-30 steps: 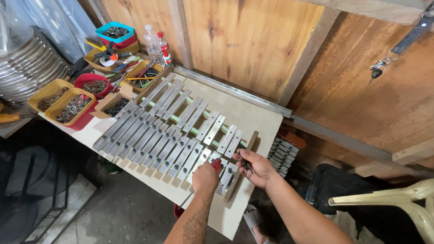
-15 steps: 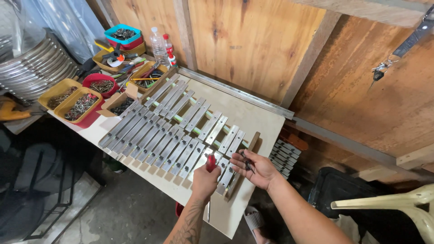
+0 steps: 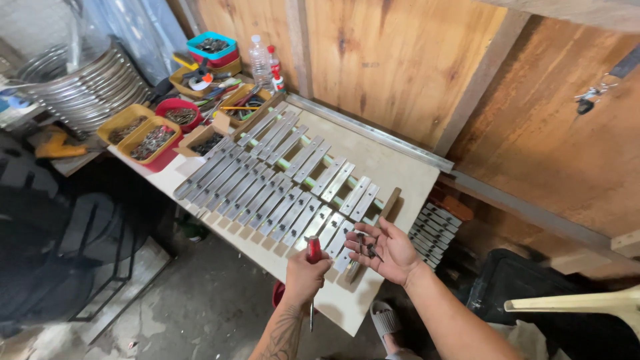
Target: Assembling a glockenspiel by fastening metal bars to a frame using a screwdriver
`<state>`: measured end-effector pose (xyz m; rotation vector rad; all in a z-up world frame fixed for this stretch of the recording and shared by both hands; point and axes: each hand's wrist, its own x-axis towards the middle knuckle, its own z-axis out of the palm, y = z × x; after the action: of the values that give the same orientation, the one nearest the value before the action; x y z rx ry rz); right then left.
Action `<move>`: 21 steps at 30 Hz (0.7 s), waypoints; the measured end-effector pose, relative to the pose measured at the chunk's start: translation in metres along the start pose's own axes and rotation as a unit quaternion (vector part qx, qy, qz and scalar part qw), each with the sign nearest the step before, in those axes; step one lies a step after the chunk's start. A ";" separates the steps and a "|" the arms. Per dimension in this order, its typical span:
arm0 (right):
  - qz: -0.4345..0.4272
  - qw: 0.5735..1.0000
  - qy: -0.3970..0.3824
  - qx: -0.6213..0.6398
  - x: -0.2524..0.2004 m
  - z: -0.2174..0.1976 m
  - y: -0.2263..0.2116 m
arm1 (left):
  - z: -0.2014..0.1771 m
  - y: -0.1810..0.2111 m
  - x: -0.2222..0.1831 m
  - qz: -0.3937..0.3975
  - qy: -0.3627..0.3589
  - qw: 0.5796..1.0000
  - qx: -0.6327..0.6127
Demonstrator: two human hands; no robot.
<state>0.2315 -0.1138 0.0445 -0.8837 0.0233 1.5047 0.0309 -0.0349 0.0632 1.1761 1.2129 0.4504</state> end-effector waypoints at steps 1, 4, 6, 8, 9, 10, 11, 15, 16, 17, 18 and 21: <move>0.008 1.000 -0.002 -0.007 0.001 0.003 0.005 | -0.005 -0.006 -0.001 0.008 0.013 1.000 -0.007; 0.027 0.998 0.003 -0.052 0.014 0.006 0.028 | -0.024 -0.009 -0.022 -0.010 0.047 0.997 -0.060; 0.057 0.994 -0.011 -0.092 0.037 0.000 0.055 | -0.042 -0.019 -0.027 -0.003 0.076 0.997 -0.028; 0.089 0.986 -0.030 -0.134 0.045 0.016 0.079 | -0.062 -0.023 -0.036 0.002 0.110 0.994 0.003; 0.107 0.976 -0.028 -0.189 0.039 0.033 0.088 | -0.070 -0.023 -0.043 0.003 0.115 0.993 -0.002; 0.122 0.962 -0.027 -0.244 0.033 0.049 0.098 | -0.078 -0.023 -0.049 0.005 0.119 0.993 -0.007; 0.131 0.958 -0.038 -0.253 0.035 0.059 0.114 | -0.088 -0.028 -0.054 0.004 0.135 0.991 -0.014; 0.213 0.936 -0.090 -0.267 0.048 0.091 0.169 | -0.129 -0.062 -0.054 0.005 0.211 0.978 0.009; 0.224 0.930 -0.101 -0.273 0.052 0.095 0.183 | -0.140 -0.076 -0.052 0.012 0.234 0.972 0.037; 0.231 0.927 -0.105 -0.275 0.057 0.098 0.194 | -0.148 -0.077 -0.060 0.006 0.242 0.970 0.036; 0.242 0.913 -0.117 -0.307 0.063 0.102 0.204 | -0.158 -0.075 -0.066 -0.012 0.251 0.966 0.064; 0.259 0.887 -0.132 -0.359 0.083 0.119 0.234 | -0.188 -0.070 -0.077 -0.054 0.267 0.957 0.095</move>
<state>-0.0182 -0.0235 -0.0291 -1.3128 -0.5752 2.1859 -0.1843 -0.0390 0.0573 1.1783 1.8124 0.6025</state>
